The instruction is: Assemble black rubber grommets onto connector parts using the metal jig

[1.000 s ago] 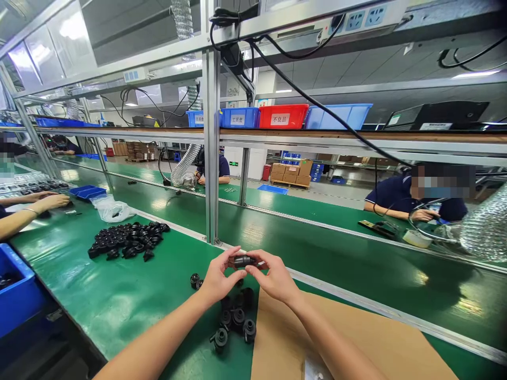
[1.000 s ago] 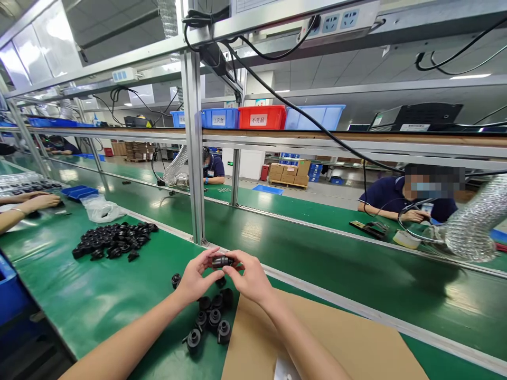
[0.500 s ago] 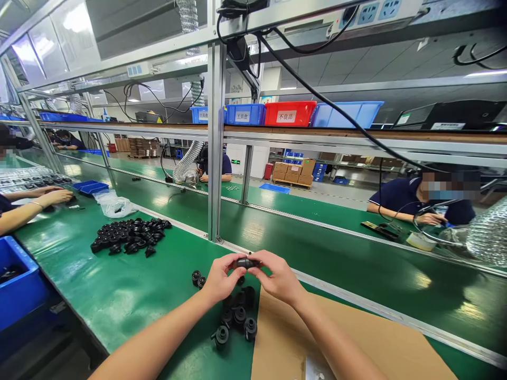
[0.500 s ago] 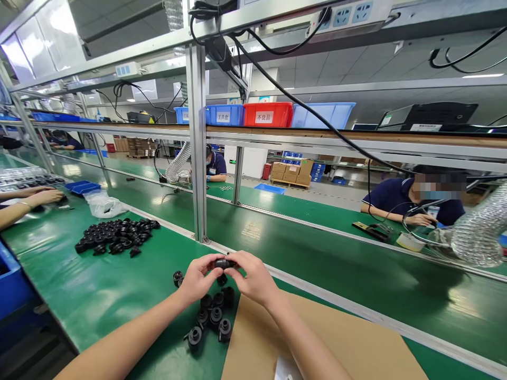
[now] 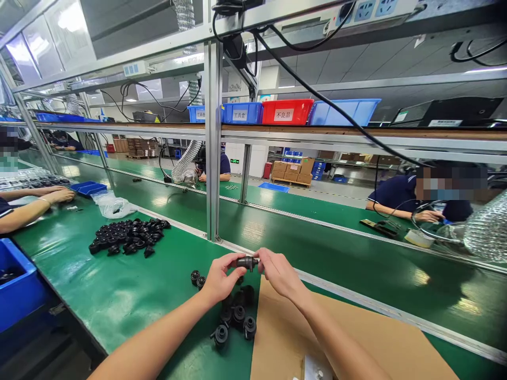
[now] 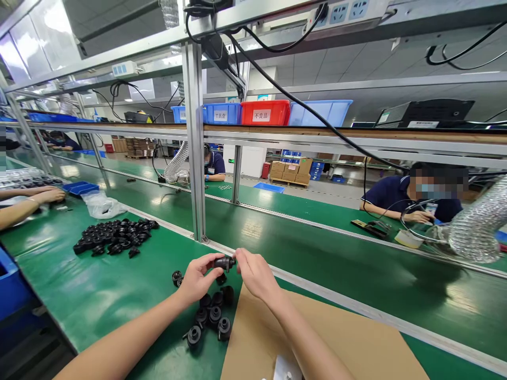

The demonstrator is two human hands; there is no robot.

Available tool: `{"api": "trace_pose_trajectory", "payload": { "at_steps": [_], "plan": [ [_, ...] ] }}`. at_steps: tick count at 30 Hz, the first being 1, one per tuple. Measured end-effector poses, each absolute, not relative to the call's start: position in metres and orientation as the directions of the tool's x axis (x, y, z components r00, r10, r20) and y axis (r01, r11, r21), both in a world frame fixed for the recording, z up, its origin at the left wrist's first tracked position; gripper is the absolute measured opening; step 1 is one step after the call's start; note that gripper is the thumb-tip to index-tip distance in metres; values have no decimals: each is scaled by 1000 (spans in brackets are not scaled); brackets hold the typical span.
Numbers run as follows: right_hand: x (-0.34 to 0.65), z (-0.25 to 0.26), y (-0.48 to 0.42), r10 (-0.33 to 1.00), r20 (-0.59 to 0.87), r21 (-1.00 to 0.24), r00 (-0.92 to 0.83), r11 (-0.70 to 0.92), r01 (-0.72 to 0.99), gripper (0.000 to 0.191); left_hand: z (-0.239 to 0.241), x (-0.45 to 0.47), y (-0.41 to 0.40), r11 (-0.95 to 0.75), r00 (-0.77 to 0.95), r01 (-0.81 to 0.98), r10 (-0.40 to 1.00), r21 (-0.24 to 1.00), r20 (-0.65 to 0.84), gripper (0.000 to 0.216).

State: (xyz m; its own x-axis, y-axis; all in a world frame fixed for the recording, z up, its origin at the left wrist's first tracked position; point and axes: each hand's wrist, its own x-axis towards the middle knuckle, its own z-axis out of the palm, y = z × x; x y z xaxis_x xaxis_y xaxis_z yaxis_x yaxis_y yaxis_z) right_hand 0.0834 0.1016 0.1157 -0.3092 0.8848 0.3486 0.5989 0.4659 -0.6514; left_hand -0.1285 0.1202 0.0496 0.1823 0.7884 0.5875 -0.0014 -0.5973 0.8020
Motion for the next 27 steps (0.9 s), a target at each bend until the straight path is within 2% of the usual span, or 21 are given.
{"api": "trace_pose_trajectory", "payload": {
  "at_steps": [2,4,6,9,13,16,18,21,24,27],
  "plan": [
    [87,114,104,803,447,-619,-394,595,512,33,49,-128,123,-584,164,-39,797,811,582,33],
    [87,112,106,696,502,-556,-513,714,425,40,49,-128,124,-580,158,-69,797,812,583,35],
    [85,108,107,651,518,-540,-555,752,378,42,50,-128,124,-585,159,-90,790,806,592,32],
    [81,103,109,715,521,-602,-465,695,394,35,51,-128,124,-577,152,-120,793,808,590,38],
    [80,100,111,741,531,-629,-411,670,395,31,53,-130,126,-478,165,-159,850,864,500,45],
    [82,99,113,750,525,-646,-404,659,384,30,56,-131,127,-504,166,-145,836,852,523,37],
    [83,98,114,757,525,-648,-389,652,394,30,57,-132,127,-525,171,-142,822,839,543,45],
    [82,97,115,737,536,-630,-412,674,385,31,57,-132,127,-534,211,-61,819,843,534,48],
    [81,98,115,745,523,-638,-413,664,391,27,59,-133,128,-558,252,59,811,828,529,37],
    [82,98,116,819,435,-608,-374,574,548,23,66,-142,131,-573,295,198,808,795,509,36]
  ]
}}
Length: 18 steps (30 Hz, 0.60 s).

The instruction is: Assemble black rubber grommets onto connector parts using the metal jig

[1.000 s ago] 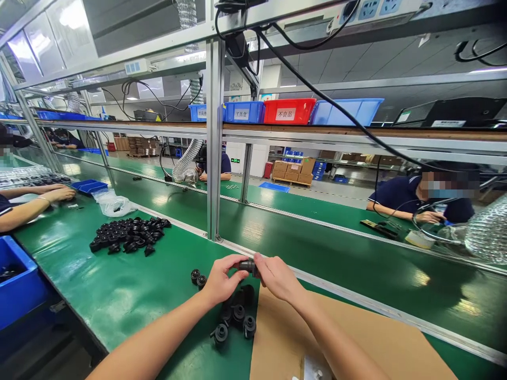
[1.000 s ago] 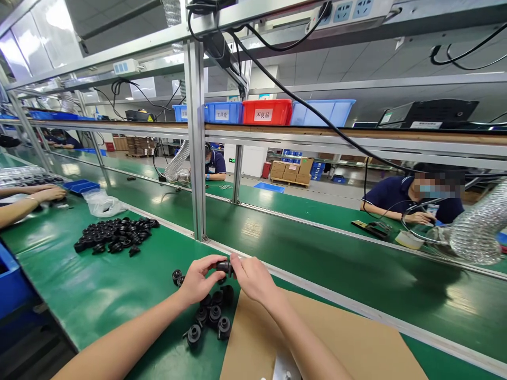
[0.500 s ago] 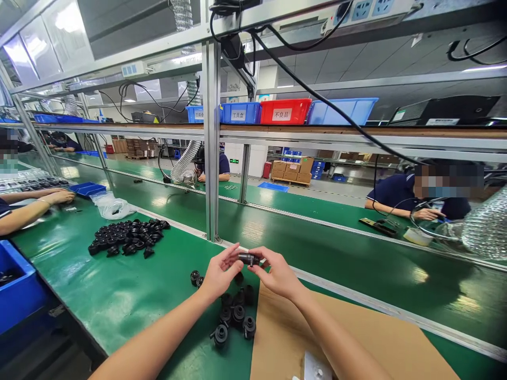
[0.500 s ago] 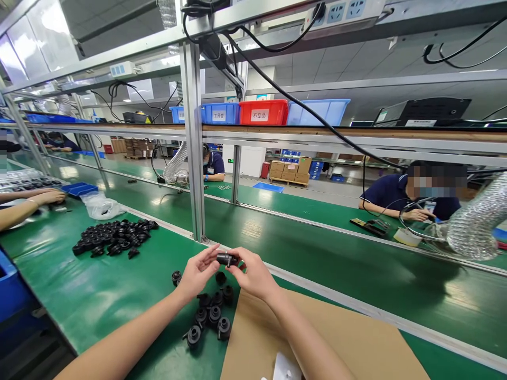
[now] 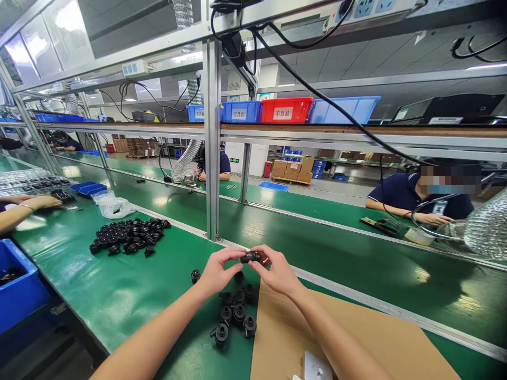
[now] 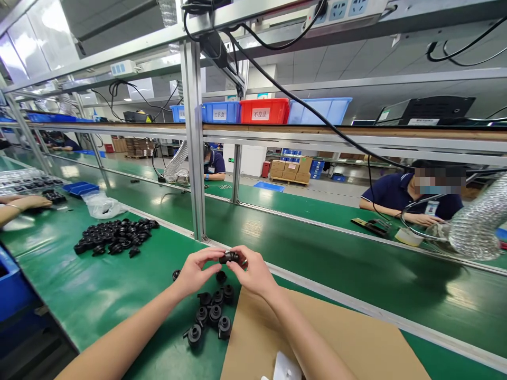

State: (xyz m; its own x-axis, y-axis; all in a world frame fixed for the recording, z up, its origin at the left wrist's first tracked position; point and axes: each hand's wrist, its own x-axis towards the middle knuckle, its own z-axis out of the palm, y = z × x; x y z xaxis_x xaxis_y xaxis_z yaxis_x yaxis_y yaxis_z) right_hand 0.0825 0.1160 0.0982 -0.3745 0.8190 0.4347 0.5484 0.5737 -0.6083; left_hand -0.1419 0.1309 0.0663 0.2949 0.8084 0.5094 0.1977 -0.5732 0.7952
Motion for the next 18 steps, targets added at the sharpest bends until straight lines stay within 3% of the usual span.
{"api": "trace_pose_trajectory", "payload": {
  "at_steps": [3,6,9,11,14,18],
  "plan": [
    [89,94,119,870,301,-462,-390,491,739,19,78,-163,135,-519,325,432,852,737,410,43],
    [94,87,121,873,215,-406,-438,488,773,18,88,-193,138,-384,296,670,923,635,246,37],
    [95,82,119,838,103,-429,-536,524,736,22,91,-219,136,-251,260,820,964,515,56,82],
    [94,81,118,796,31,-470,-604,544,694,28,88,-228,135,-200,255,881,964,429,-73,99],
    [92,78,119,757,37,-532,-653,568,628,32,79,-224,137,-189,257,917,953,351,-158,82],
    [85,62,123,783,284,-452,-553,618,643,43,67,-203,143,-251,298,896,951,367,-78,54]
  ]
}}
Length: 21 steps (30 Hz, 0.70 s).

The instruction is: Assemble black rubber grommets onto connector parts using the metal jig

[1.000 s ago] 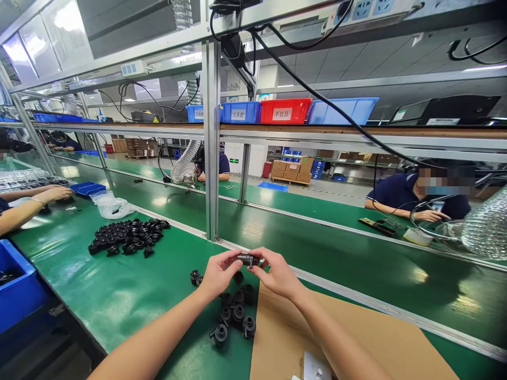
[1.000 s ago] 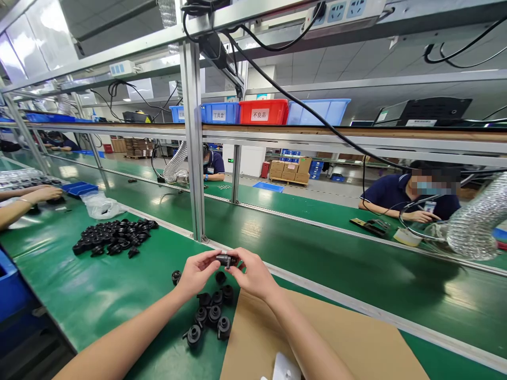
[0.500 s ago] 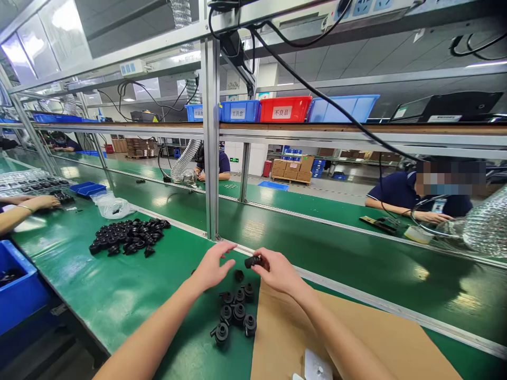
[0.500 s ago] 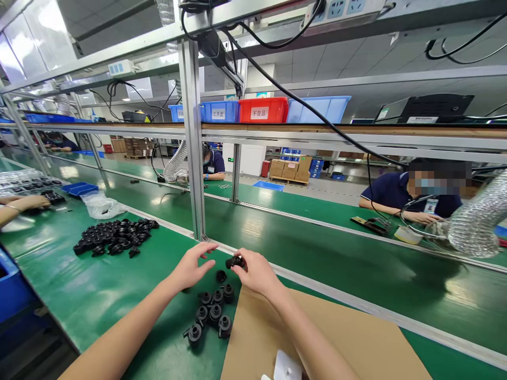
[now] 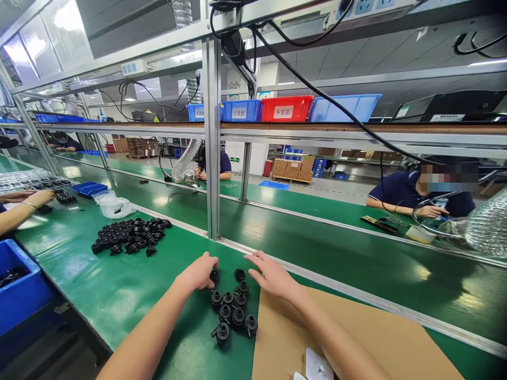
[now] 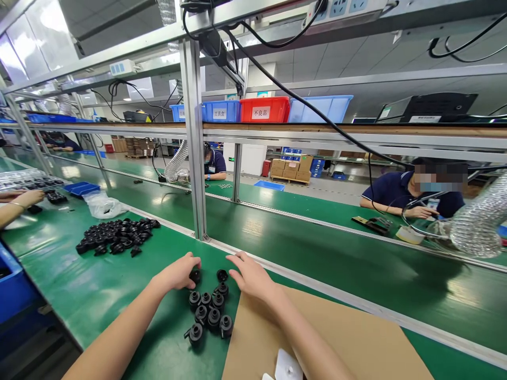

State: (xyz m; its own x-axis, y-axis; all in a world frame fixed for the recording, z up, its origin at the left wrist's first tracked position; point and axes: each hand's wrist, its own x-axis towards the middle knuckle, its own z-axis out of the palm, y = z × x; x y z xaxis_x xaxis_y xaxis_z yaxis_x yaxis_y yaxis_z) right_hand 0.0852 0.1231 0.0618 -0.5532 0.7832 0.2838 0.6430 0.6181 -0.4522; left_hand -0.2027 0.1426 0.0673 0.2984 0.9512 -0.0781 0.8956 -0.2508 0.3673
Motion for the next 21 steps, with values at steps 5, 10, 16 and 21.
{"api": "trace_pose_trajectory", "payload": {
  "at_steps": [5,10,16,21],
  "plan": [
    [76,43,121,653,269,-312,-707,754,578,62,57,-178,146,-373,392,808,918,456,57,37],
    [80,44,124,772,273,-484,-574,626,612,22,47,-166,150,-442,438,712,887,545,147,40],
    [86,39,137,892,273,-713,-360,439,547,24,36,-170,160,-382,345,693,920,611,184,45],
    [83,43,151,975,62,-961,-212,116,251,22,39,-170,163,-351,250,631,936,692,246,30]
  ]
}}
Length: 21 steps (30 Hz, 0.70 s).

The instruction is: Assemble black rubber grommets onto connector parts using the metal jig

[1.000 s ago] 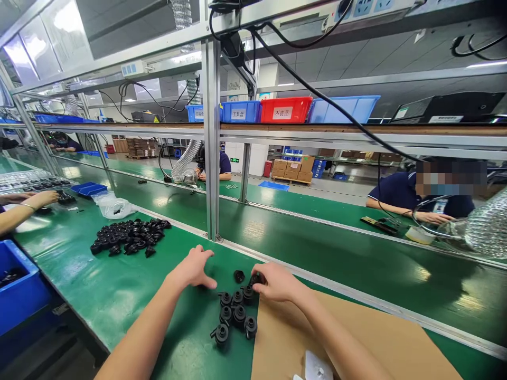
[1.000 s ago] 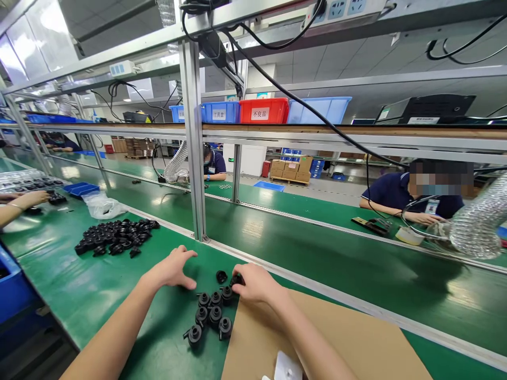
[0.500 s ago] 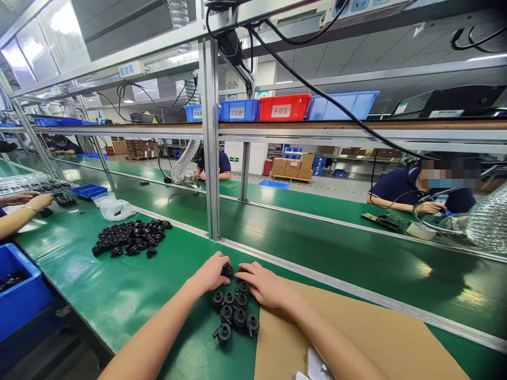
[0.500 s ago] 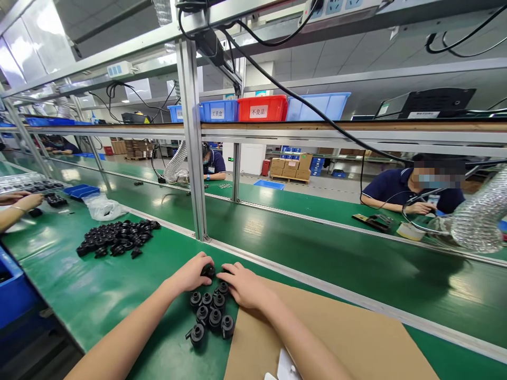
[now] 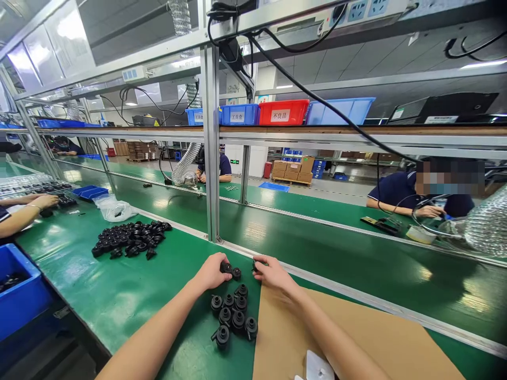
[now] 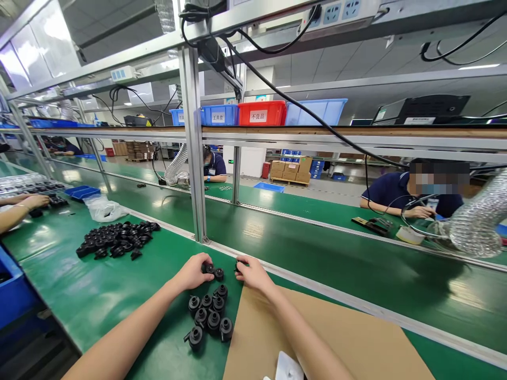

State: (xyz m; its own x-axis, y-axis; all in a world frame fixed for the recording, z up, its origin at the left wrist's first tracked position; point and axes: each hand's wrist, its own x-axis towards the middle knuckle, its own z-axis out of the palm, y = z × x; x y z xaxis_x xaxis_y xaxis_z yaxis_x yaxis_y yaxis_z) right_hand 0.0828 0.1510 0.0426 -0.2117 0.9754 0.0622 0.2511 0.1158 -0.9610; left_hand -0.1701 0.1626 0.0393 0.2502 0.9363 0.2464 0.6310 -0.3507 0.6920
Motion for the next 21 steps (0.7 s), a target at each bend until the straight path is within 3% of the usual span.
{"api": "trace_pose_trajectory", "payload": {
  "at_steps": [5,10,15,21],
  "plan": [
    [79,58,154,983,-67,-988,-172,-90,-129,15,54,-157,151,-441,231,422,897,792,376,19],
    [73,70,145,977,-97,-941,-189,-152,-302,10,60,-142,134,-493,237,225,864,840,444,26],
    [71,78,135,985,-27,-955,-171,-76,-286,23,62,-136,126,-489,205,104,863,866,462,33],
    [73,86,126,972,181,-983,-148,175,-58,39,59,-134,128,-438,169,-31,884,899,436,39]
  ]
}}
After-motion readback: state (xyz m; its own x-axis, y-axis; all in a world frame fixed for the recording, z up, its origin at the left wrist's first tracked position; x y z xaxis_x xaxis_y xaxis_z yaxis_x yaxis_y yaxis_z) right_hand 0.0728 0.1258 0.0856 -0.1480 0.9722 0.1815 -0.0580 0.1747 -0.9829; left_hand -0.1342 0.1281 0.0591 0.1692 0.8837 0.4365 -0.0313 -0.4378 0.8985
